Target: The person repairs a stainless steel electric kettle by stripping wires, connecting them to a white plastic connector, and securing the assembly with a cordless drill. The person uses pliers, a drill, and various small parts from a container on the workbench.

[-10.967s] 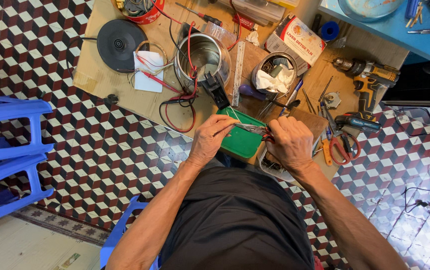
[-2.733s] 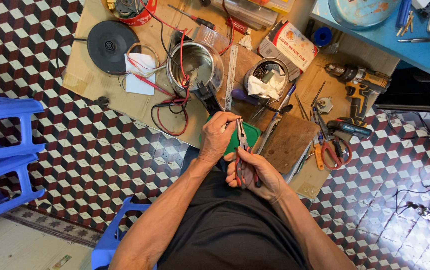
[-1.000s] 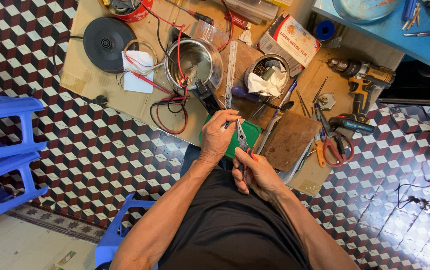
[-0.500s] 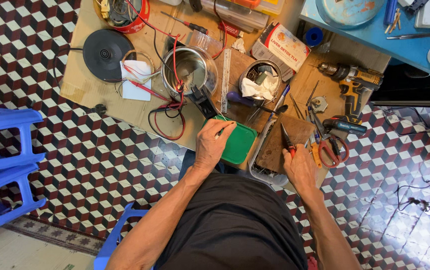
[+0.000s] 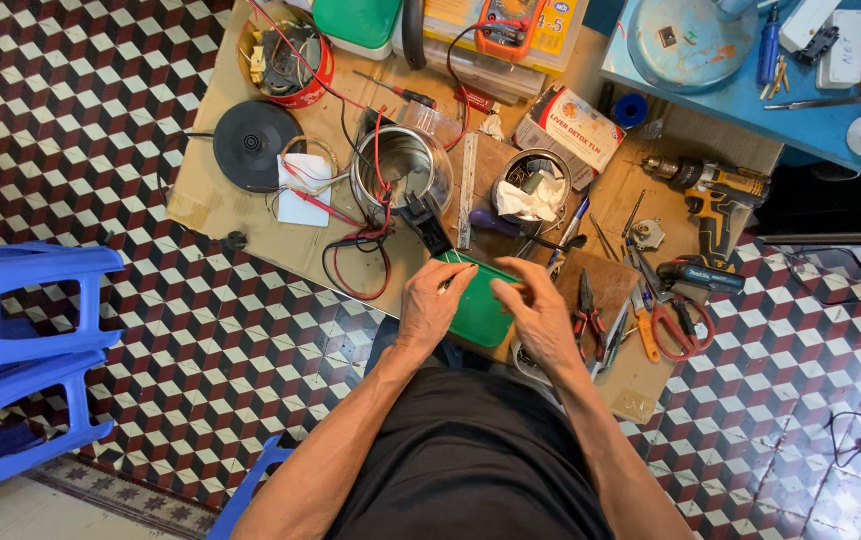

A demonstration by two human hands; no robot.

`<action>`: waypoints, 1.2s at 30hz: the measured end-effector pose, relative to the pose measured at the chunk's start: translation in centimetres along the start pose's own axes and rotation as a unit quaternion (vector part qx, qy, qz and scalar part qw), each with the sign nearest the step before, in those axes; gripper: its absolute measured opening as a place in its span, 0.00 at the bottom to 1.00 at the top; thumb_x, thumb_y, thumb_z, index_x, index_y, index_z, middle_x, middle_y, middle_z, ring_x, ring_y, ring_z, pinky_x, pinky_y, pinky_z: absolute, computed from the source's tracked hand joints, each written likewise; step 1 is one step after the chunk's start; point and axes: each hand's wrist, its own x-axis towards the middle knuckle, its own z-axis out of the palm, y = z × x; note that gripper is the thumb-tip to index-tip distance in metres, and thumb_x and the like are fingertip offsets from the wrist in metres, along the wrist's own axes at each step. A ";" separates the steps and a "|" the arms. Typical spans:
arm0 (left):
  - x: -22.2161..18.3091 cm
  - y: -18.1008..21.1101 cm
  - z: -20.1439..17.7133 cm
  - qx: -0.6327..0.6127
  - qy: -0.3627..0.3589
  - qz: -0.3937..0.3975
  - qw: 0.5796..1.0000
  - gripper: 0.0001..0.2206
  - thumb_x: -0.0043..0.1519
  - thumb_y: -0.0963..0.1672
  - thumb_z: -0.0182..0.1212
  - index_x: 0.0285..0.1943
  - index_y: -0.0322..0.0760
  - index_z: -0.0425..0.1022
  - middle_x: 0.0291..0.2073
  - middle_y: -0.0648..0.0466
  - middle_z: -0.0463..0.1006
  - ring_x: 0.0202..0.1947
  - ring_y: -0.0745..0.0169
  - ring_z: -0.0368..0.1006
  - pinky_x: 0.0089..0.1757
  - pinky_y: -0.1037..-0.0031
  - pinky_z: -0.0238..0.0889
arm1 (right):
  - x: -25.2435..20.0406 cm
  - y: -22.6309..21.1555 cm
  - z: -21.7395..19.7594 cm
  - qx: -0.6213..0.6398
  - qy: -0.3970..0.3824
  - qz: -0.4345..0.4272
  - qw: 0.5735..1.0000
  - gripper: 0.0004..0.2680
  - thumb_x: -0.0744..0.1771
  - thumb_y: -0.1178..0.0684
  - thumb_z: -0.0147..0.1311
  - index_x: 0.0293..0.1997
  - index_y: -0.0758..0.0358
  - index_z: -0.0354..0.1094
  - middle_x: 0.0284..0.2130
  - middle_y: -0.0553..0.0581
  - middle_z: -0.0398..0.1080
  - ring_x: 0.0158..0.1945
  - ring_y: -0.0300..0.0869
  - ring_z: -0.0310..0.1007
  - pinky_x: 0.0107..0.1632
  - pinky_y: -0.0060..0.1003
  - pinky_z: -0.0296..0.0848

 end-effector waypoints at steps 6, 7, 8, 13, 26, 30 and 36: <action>0.2 -0.5 -0.7 0.005 -0.034 -0.049 0.998 0.10 0.63 0.45 0.63 0.46 0.36 0.83 0.37 0.49 0.81 0.37 0.56 0.79 0.38 0.69 0.70 | 3.5 0.7 3.9 0.242 -0.043 0.115 0.962 0.14 0.69 0.51 0.56 0.57 0.71 0.72 0.44 0.56 0.75 0.43 0.39 0.73 0.48 0.34 0.73; 0.5 -0.5 -0.7 0.005 -0.039 -0.057 0.998 0.10 0.62 0.45 0.63 0.46 0.36 0.83 0.37 0.49 0.81 0.36 0.55 0.79 0.38 0.69 0.70 | 3.6 1.0 4.0 0.276 -0.037 0.131 0.952 0.14 0.69 0.51 0.57 0.56 0.73 0.72 0.45 0.56 0.75 0.43 0.40 0.73 0.49 0.34 0.73; 0.9 -0.4 -0.7 0.007 -0.051 -0.066 0.996 0.11 0.62 0.46 0.63 0.46 0.36 0.83 0.38 0.49 0.81 0.37 0.55 0.79 0.39 0.69 0.70 | 3.6 1.2 3.9 0.306 -0.038 0.130 0.942 0.14 0.70 0.50 0.55 0.56 0.72 0.71 0.45 0.56 0.74 0.45 0.39 0.73 0.51 0.34 0.73; 2.2 0.1 -1.9 0.038 -0.121 -0.005 0.992 0.14 0.62 0.47 0.63 0.52 0.35 0.82 0.44 0.45 0.80 0.45 0.50 0.77 0.45 0.67 0.69 | 2.7 1.4 4.1 0.405 -0.044 0.111 0.907 0.12 0.70 0.51 0.52 0.57 0.68 0.69 0.48 0.56 0.74 0.51 0.39 0.72 0.56 0.36 0.69; 6.8 -0.5 -12.4 0.018 -0.223 -0.169 0.960 0.15 0.61 0.50 0.62 0.46 0.37 0.83 0.23 0.58 0.79 0.26 0.74 0.73 0.31 0.78 0.65 | 3.3 -1.4 9.7 -0.098 0.105 -0.008 0.990 0.20 0.62 0.57 0.62 0.61 0.64 0.65 0.40 0.61 0.69 0.41 0.47 0.73 0.46 0.40 0.74; 7.8 0.6 -12.9 0.064 -0.247 -0.136 0.957 0.16 0.60 0.52 0.65 0.44 0.37 0.82 0.23 0.55 0.78 0.25 0.68 0.74 0.32 0.74 0.66 | 4.4 -3.9 11.0 -0.258 0.157 -0.088 0.949 0.18 0.61 0.55 0.65 0.55 0.63 0.68 0.37 0.62 0.71 0.40 0.54 0.73 0.43 0.44 0.72; 8.8 1.7 -14.2 0.155 -0.032 -0.020 0.987 0.21 0.53 0.52 0.72 0.41 0.35 0.71 0.24 0.51 0.78 0.26 0.50 0.76 0.31 0.63 0.66 | 6.3 -7.9 10.5 -0.302 0.190 -0.193 0.914 0.14 0.61 0.55 0.64 0.49 0.66 0.69 0.38 0.64 0.72 0.40 0.57 0.75 0.42 0.46 0.74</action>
